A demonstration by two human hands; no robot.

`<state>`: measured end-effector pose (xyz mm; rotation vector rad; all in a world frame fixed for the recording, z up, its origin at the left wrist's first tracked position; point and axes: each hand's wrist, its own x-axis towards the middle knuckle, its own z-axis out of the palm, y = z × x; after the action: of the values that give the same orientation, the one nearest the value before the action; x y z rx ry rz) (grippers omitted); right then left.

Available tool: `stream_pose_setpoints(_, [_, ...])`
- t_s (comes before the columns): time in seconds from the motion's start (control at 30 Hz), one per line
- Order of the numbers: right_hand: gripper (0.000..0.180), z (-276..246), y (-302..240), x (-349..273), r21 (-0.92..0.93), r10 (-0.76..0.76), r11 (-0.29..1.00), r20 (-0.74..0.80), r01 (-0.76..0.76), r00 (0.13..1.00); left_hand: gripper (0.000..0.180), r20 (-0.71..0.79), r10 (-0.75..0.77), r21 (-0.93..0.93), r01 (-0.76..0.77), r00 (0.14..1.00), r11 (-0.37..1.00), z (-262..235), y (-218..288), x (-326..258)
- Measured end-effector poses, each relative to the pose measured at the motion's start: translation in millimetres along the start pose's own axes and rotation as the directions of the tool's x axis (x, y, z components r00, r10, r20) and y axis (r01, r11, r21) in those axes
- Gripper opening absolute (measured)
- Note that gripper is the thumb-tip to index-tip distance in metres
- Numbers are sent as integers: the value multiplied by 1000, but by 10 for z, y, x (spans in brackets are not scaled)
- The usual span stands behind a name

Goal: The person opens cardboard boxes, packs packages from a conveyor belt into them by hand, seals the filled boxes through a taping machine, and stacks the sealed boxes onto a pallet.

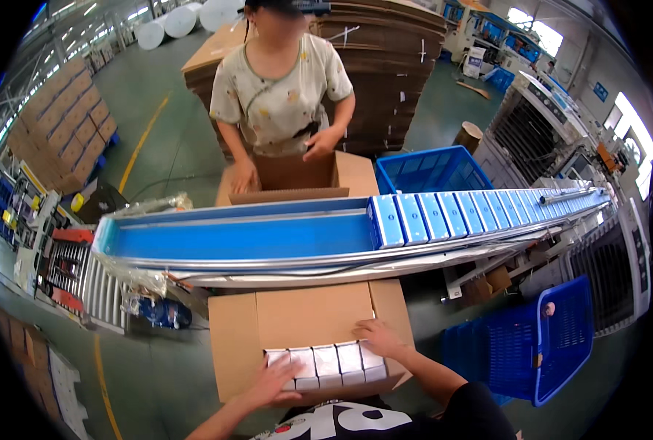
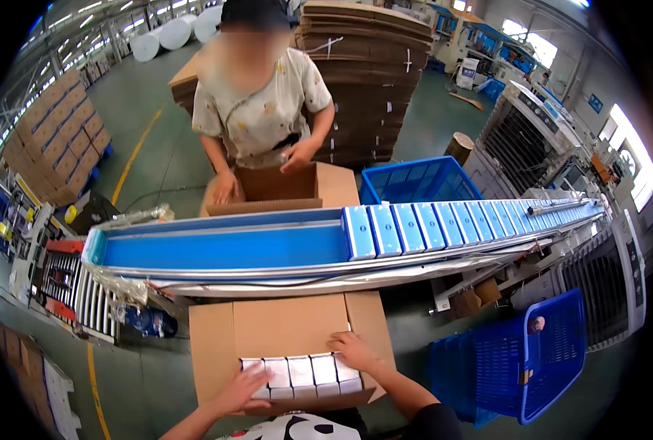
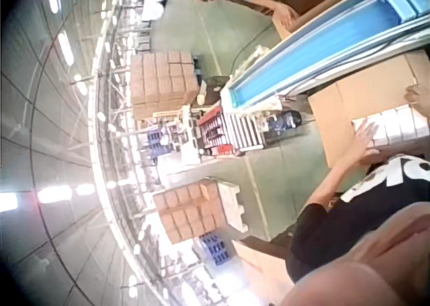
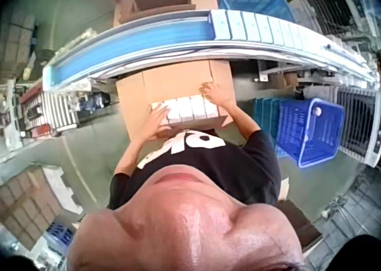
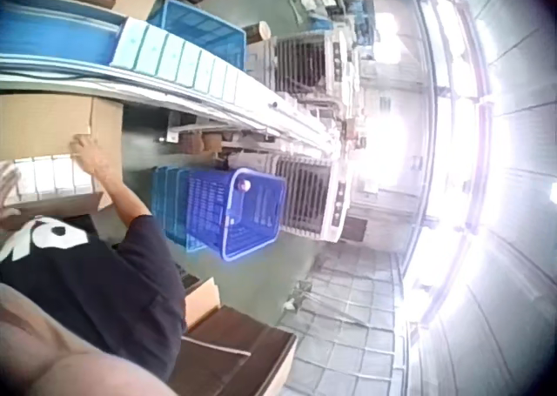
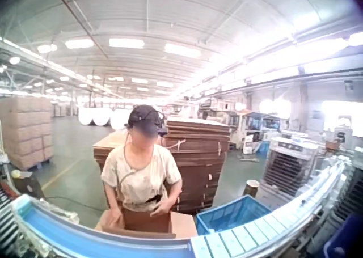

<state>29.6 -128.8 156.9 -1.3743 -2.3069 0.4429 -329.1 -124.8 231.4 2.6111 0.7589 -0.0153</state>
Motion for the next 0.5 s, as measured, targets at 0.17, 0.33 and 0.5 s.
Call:
stream_pose_setpoints(0.17, [50,467,818,-988,77,850,445,-348,-892,394,93,-191,-333,161,364,923,917,249,-391,349])
stream_pose_setpoints(0.33, [67,1103,1348,-2250,188,964,148,193,-971,184,93,-154,-344,194,370,926,909,711,-666,381])
stream_pose_setpoints(0.5, [47,-444,41,-1574,53,989,60,-140,-997,52,83,-172,-352,92,370,920,924,721,-618,305])
